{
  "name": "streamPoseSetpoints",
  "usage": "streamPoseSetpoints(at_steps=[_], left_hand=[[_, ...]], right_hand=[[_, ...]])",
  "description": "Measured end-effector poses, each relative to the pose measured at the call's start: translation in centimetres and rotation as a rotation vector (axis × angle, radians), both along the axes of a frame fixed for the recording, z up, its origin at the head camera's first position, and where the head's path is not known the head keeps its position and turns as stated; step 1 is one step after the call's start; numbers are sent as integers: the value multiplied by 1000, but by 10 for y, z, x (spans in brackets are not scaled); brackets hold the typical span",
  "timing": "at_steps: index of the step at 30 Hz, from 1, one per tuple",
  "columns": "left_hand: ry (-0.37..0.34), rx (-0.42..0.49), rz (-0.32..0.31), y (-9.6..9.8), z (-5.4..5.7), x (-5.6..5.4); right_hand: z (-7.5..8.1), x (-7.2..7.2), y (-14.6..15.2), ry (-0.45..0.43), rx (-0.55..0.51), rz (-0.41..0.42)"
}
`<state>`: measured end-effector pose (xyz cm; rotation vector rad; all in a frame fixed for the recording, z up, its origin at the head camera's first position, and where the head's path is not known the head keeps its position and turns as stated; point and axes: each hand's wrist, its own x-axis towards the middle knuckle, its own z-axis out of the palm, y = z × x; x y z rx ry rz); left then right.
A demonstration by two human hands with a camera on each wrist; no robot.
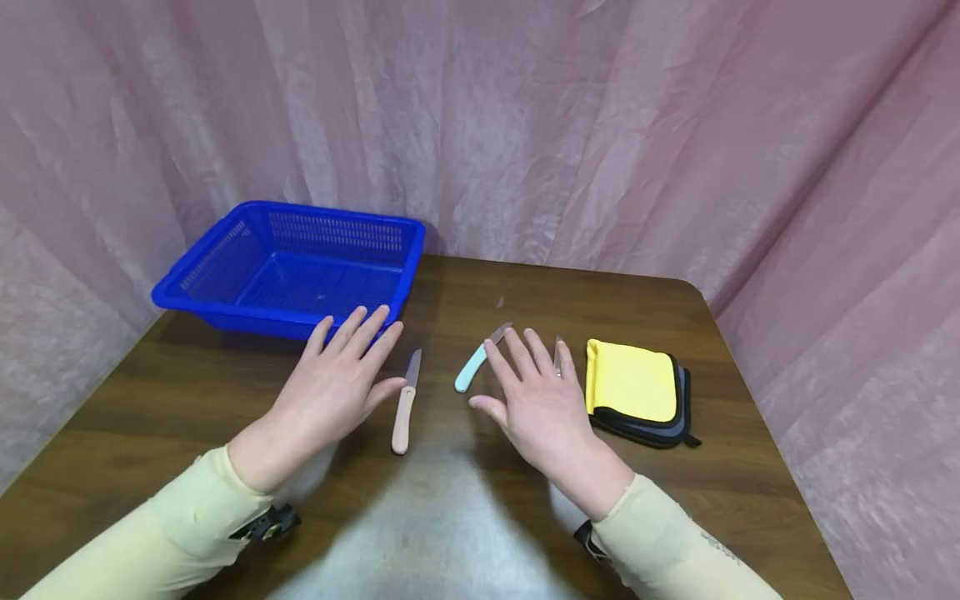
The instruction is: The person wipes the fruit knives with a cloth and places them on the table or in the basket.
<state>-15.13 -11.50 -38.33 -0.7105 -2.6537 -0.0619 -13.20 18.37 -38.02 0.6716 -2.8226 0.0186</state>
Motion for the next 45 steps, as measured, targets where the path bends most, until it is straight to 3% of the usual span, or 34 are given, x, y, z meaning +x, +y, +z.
streamPoseSetpoints(at_steps=[10,20,38,45], left_hand=[[-37,2,18,-4,-3,-10],[-50,-3,29,-4,-8,-12],[17,7,67,-6,-9,-14],[27,25,89,-4,-10,-13]], right_hand=[[-7,-11,34,-92,-29,-102],[-10,-13,68,-179,-34,-209],[-26,-31,122,-319,-25,-346],[-32,-32,134,-322,-24,-379]])
